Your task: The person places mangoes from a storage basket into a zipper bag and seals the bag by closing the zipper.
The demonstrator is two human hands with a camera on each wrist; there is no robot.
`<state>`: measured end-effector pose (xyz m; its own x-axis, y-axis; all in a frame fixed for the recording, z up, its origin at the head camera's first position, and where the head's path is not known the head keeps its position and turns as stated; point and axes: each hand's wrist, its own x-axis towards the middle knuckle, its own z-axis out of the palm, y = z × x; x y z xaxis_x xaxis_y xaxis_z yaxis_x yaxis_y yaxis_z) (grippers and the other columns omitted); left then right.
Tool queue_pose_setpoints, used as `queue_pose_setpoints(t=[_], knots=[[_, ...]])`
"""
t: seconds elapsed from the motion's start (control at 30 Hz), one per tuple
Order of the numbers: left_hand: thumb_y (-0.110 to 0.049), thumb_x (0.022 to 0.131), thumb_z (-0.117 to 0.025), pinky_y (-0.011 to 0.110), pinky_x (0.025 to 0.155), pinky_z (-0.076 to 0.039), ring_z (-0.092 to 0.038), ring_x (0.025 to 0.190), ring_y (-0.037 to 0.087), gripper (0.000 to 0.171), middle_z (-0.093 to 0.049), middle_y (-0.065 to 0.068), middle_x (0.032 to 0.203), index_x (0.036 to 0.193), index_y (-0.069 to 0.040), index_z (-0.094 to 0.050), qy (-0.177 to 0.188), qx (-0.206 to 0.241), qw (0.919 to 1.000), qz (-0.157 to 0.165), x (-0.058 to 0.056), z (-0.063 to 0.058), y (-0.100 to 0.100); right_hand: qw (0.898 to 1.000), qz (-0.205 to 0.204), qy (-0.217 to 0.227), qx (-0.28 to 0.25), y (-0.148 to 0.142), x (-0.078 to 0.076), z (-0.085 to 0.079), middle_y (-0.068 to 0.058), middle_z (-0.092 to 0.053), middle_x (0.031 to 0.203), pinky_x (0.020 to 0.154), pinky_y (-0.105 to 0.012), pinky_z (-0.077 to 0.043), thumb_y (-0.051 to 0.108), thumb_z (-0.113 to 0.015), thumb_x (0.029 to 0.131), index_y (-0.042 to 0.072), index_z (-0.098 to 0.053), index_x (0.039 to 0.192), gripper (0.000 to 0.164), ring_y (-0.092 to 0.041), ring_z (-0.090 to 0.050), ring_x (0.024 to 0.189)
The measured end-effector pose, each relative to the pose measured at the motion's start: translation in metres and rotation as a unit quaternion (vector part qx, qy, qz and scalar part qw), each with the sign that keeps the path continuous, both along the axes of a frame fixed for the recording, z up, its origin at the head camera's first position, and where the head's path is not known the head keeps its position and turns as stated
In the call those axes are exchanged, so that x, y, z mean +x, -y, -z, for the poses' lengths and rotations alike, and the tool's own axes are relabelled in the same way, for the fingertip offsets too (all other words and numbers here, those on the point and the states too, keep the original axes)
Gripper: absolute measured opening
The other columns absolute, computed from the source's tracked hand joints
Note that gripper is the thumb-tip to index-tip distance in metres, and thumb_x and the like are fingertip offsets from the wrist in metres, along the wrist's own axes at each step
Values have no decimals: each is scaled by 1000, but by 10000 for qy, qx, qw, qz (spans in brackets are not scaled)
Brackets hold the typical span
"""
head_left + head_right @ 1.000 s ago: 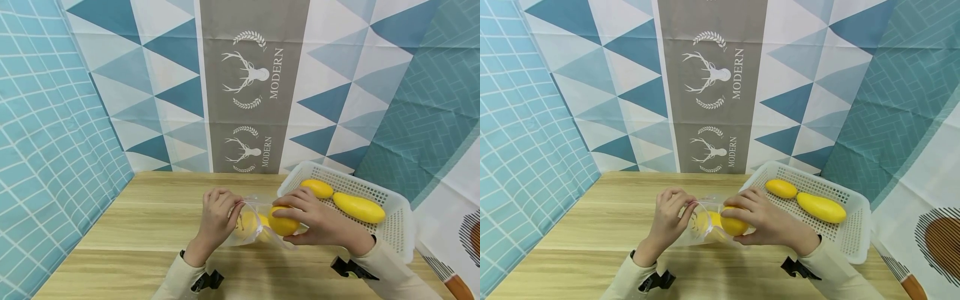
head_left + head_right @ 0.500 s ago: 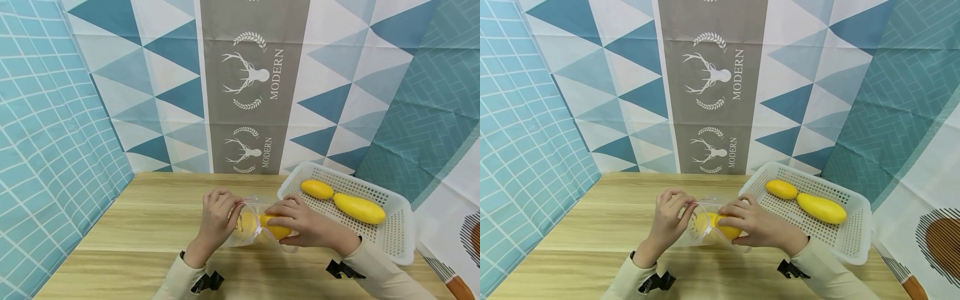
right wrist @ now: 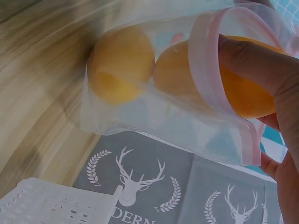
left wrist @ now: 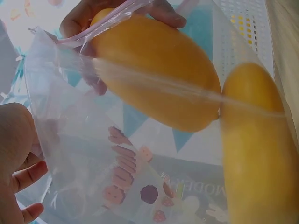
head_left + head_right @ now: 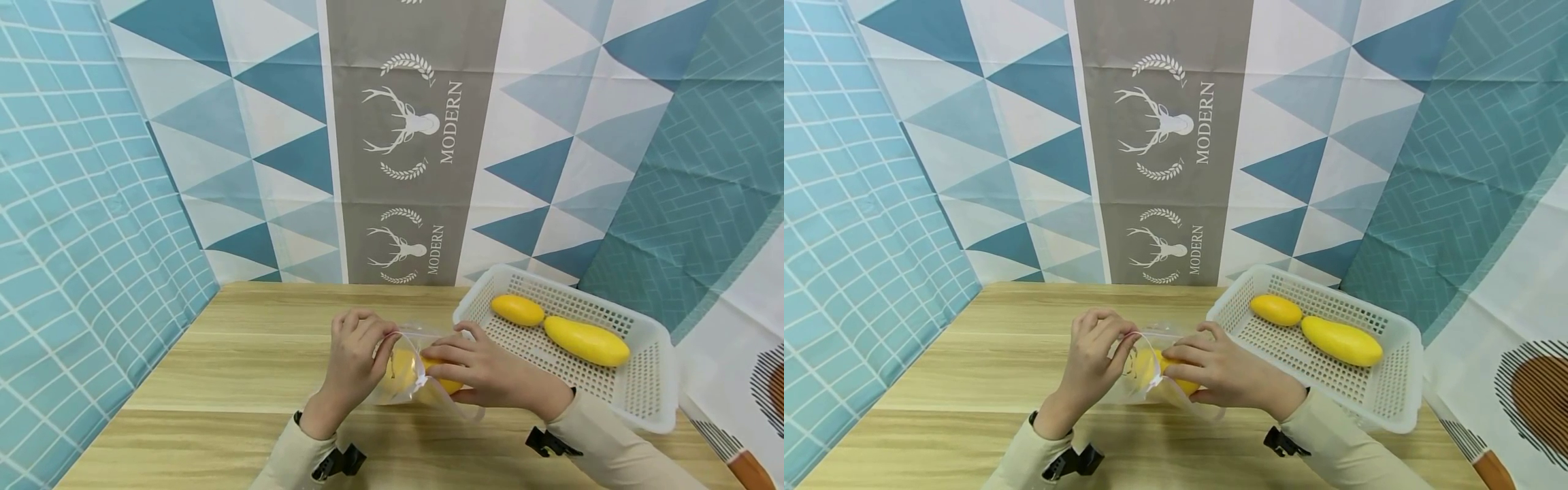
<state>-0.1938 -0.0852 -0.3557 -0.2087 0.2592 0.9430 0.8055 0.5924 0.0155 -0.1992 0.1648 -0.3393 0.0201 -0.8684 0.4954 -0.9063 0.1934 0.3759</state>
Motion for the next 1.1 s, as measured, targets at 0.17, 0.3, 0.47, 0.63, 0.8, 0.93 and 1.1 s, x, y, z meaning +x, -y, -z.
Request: queue_pose_setpoints(t=[0.17, 0.3, 0.47, 0.63, 0.8, 0.93, 1.1], knots=[[-24, 104, -54, 49, 83, -36, -57, 89, 27, 28, -66, 1, 79, 86, -7, -68, -33, 17, 10000, 11, 0, -1, 0, 9996, 227, -100, 96, 1, -1, 1, -2, -61, 129, 88, -56, -45, 27, -97, 60, 17, -60, 127, 77, -18, -62, 112], [-23, 104, -55, 49, 83, -36, -57, 89, 27, 27, -67, 1, 80, 86, -6, -68, -55, 19, 10000, -15, 0, -1, 0, 9991, 356, -137, 157, 1, -2, 1, -2, -62, 128, 89, -56, -45, 24, -97, 60, 18, -60, 124, 74, -17, -62, 111], [-20, 102, -58, 49, 84, -36, -57, 88, 27, 23, -67, 1, 80, 86, -7, -68, -70, 34, 10000, -28, 0, -1, 1, 9990, 359, -140, 213, 1, -2, 1, -3, -63, 126, 90, -55, -45, 28, -95, 62, 18, -61, 119, 68, -19, -62, 112], [-20, 102, -58, 49, 82, -36, -57, 87, 26, 23, -68, 2, 80, 86, -6, -68, -75, 78, 9999, -34, -1, -1, 2, 9991, 329, -153, 215, 2, -3, 1, -2, -64, 122, 90, -54, -45, 31, -94, 63, 18, -63, 118, 65, -18, -61, 112], [-22, 104, -55, 50, 82, -36, -58, 86, 27, 27, -68, 2, 80, 86, -6, -68, -112, 125, 9998, -56, -2, -1, 3, 9994, 281, -176, 120, 2, -3, -1, 0, -66, 116, 92, -51, -45, 25, -93, 67, 18, -65, 113, 54, -15, -61, 109], [-23, 104, -55, 50, 82, -36, -58, 86, 28, 28, -68, 2, 79, 86, -6, -68, -142, 176, 9997, -80, -2, -1, 4, 9993, 281, -240, 94, 1, -3, -3, 2, -67, 113, 94, -50, -45, 21, -93, 67, 18, -66, 109, 50, -15, -62, 106], [-19, 101, -59, 50, 82, -36, -58, 86, 28, 22, -67, 3, 79, 86, -6, -68, -155, 171, 9997, -95, -2, -2, 4, 9994, 213, -284, 18, 0, -4, -4, 1, -67, 111, 93, -48, -46, 18, -94, 66, 16, -68, 109, 51, -15, -63, 104]])
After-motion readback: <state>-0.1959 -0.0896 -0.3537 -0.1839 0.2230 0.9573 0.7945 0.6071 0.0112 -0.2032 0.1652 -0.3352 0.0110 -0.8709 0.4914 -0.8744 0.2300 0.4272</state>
